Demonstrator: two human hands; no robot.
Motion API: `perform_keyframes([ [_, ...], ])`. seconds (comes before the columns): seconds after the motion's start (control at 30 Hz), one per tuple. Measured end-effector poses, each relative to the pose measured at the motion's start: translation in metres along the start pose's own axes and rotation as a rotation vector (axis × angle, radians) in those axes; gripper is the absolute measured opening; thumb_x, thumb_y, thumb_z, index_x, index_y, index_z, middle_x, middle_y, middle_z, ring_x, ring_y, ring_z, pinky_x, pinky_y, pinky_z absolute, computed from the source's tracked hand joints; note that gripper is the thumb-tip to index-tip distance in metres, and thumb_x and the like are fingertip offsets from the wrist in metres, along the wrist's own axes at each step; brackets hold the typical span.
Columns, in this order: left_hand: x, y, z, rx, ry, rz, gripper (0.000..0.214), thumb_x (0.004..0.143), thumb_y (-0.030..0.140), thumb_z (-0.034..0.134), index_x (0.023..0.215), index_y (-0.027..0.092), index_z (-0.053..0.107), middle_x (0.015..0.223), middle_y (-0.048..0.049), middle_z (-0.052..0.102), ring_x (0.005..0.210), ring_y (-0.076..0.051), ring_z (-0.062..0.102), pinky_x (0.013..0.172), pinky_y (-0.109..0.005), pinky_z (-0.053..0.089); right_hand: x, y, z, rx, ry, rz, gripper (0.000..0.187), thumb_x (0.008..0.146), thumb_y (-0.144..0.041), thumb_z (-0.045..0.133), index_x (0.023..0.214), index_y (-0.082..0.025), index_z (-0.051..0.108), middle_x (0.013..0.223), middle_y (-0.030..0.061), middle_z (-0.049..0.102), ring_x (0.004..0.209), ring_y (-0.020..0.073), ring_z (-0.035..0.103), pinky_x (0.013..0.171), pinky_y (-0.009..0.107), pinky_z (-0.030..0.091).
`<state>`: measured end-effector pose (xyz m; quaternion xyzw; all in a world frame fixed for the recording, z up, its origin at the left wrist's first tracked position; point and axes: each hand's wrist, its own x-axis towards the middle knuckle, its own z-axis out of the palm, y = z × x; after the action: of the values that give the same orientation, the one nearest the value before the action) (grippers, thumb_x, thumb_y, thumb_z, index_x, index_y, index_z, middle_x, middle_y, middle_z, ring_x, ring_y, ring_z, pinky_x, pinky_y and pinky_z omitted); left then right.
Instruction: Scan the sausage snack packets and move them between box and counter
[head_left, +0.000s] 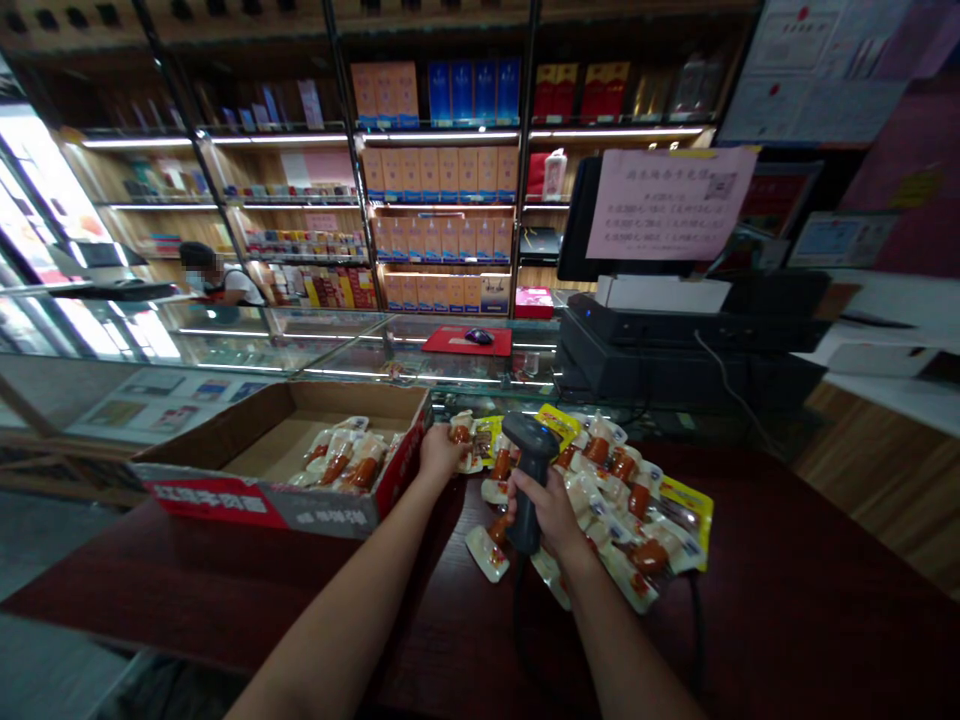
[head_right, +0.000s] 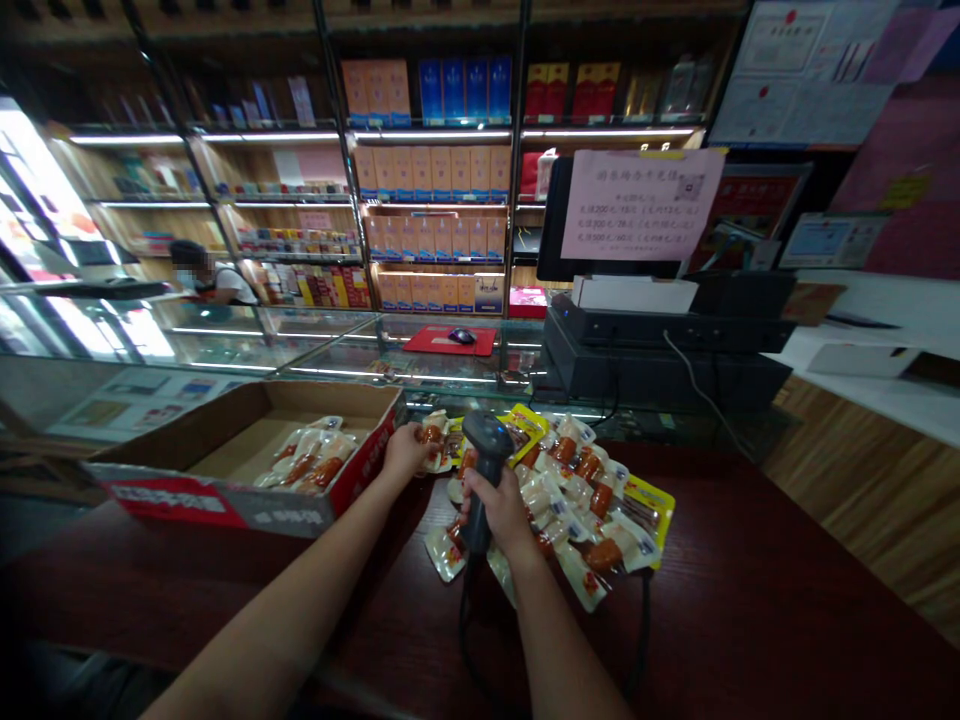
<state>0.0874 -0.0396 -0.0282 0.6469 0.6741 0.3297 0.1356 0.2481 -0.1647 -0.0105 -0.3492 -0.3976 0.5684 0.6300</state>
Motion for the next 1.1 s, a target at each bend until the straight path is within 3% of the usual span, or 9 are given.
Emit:
perform_keyframes([
  [0.2, -0.003, -0.005, -0.002, -0.392, -0.027, -0.035, 0.022, 0.059, 0.013, 0.068, 0.080, 0.015, 0.061, 0.075, -0.0039, 0.067, 0.069, -0.016, 0.062, 0.064, -0.025, 0.046, -0.001, -0.001, 0.001, -0.005, 0.011, 0.011, 0.037, 0.065, -0.037, 0.072, 0.090, -0.016, 0.056, 0.053, -0.0057, 0.057, 0.036, 0.0101, 0.051, 0.034, 0.023, 0.047],
  [0.37, -0.017, -0.009, -0.011, -0.986, -0.001, -0.079, 0.036, 0.052, 0.023, 0.072, 0.083, 0.014, 0.057, 0.075, -0.0037, 0.066, 0.062, -0.014, 0.060, 0.059, -0.025, 0.047, -0.001, -0.002, 0.000, -0.038, 0.009, 0.009, 0.032, 0.065, -0.038, 0.073, 0.082, -0.016, 0.057, 0.051, -0.0048, 0.057, 0.036, 0.0098, 0.051, 0.034, 0.023, 0.047],
  [0.47, -0.023, -0.011, -0.010, -1.155, 0.066, -0.079, 0.035, 0.052, 0.031, 0.071, 0.077, 0.013, 0.056, 0.070, -0.0033, 0.064, 0.059, -0.013, 0.058, 0.059, -0.025, 0.045, -0.001, -0.003, -0.001, -0.035, 0.016, 0.023, 0.038, 0.063, -0.038, 0.074, 0.090, -0.017, 0.056, 0.052, -0.0056, 0.057, 0.037, 0.0108, 0.051, 0.034, 0.024, 0.047],
  [0.67, -0.023, -0.017, 0.007, -1.133, 0.331, -0.099, 0.034, 0.068, 0.046, 0.054, 0.083, 0.016, 0.051, 0.071, 0.0008, 0.058, 0.062, -0.011, 0.056, 0.061, -0.024, 0.045, 0.001, -0.003, -0.004, -0.032, 0.030, 0.054, 0.041, 0.061, -0.040, 0.075, 0.089, -0.018, 0.056, 0.051, -0.0062, 0.056, 0.036, 0.0109, 0.050, 0.035, 0.024, 0.046],
  [0.9, -0.022, -0.023, 0.014, -0.940, 0.368, -0.089, 0.033, 0.076, 0.048, 0.045, 0.082, 0.017, 0.054, 0.074, -0.0015, 0.059, 0.070, -0.013, 0.057, 0.064, -0.025, 0.047, -0.002, -0.004, -0.005, -0.058, -0.005, 0.078, 0.043, 0.063, -0.038, 0.073, 0.095, -0.017, 0.054, 0.052, -0.0059, 0.058, 0.037, 0.0108, 0.051, 0.034, 0.023, 0.046],
  [1.1, -0.022, -0.021, 0.016, -0.967, 0.390, -0.099, 0.029, 0.078, 0.044, 0.045, 0.081, 0.016, 0.055, 0.074, -0.0018, 0.060, 0.071, -0.013, 0.057, 0.066, -0.025, 0.046, -0.004, -0.003, -0.002, -0.128, -0.007, 0.105, 0.039, 0.064, -0.039, 0.073, 0.090, -0.017, 0.053, 0.052, -0.0056, 0.058, 0.036, 0.0108, 0.051, 0.034, 0.023, 0.046],
])
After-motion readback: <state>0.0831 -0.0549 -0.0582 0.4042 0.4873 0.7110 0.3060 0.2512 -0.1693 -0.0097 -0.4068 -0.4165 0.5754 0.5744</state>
